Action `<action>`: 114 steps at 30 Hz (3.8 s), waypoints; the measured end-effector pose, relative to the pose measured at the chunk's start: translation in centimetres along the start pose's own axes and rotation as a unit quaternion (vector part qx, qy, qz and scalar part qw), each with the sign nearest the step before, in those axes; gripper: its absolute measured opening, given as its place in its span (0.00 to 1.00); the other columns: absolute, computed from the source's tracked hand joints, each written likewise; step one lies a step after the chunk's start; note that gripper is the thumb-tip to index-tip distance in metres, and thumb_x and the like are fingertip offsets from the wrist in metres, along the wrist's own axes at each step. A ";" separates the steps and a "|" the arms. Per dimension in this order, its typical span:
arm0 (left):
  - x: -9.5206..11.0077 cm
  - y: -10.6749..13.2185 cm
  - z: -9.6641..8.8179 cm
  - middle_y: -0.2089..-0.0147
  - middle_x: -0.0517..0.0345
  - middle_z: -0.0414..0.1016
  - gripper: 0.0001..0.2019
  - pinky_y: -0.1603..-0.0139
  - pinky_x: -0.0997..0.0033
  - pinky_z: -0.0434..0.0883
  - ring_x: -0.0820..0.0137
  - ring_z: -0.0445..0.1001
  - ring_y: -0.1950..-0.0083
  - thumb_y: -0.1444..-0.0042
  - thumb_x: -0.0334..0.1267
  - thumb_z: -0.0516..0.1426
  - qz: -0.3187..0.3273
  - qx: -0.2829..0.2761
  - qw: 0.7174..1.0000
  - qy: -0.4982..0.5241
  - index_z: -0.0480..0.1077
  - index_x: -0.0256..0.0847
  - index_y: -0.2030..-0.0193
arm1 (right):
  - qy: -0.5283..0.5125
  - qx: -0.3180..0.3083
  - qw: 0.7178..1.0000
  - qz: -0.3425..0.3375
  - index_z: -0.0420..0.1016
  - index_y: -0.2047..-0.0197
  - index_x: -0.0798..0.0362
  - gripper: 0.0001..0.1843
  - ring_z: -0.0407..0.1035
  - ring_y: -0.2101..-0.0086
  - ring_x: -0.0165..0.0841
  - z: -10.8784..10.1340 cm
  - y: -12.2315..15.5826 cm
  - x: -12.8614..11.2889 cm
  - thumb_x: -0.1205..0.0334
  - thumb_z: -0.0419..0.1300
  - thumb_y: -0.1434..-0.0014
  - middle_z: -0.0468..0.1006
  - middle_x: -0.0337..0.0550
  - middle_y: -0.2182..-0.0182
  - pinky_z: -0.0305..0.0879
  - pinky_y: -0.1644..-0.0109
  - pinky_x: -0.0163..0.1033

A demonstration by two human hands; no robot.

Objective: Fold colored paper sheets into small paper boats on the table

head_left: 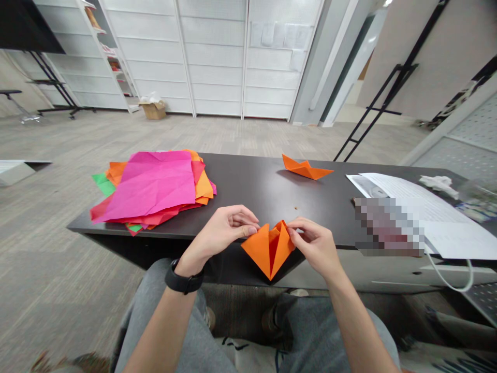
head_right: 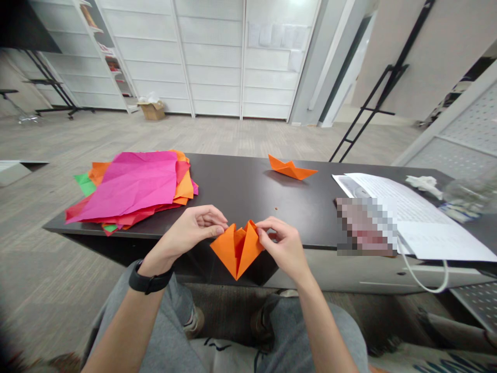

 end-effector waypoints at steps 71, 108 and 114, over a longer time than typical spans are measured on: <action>-1.5 -0.8 -1.9 0.57 0.58 0.70 0.12 0.57 0.72 0.74 0.71 0.76 0.58 0.48 0.26 0.53 0.095 0.126 0.961 -0.227 0.64 0.43 0.57 | 0.053 0.099 0.993 0.020 0.62 0.63 0.47 0.14 0.76 0.69 0.34 -0.7 -0.8 3.2 0.56 0.65 0.43 0.75 0.36 0.70 0.75 0.61 0.41; -2.2 -1.8 -0.2 0.65 0.63 0.77 0.36 0.61 0.67 0.78 0.68 0.80 0.66 0.64 0.36 0.72 0.039 0.147 0.988 0.029 0.63 0.42 0.47 | -0.136 0.090 0.983 0.080 0.69 0.50 0.45 0.28 0.78 0.57 0.40 1.8 -0.4 0.7 0.53 0.73 0.52 0.81 0.43 0.56 0.77 0.49 0.48; -1.9 -1.5 0.4 0.70 0.65 0.77 0.34 0.66 0.69 0.76 0.69 0.78 0.71 0.62 0.38 0.72 0.029 0.159 0.987 -0.011 0.66 0.43 0.47 | -0.153 0.135 0.973 0.108 0.72 0.62 0.49 0.19 0.78 0.70 0.35 1.9 -0.5 2.2 0.52 0.73 0.52 0.80 0.38 0.69 0.78 0.59 0.45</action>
Point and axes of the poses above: each hand's wrist, its own y-axis away from the middle knuckle, its own z-axis out of the palm, x = y × z, the point moved 2 cm from there along -y, towards the middle knuckle
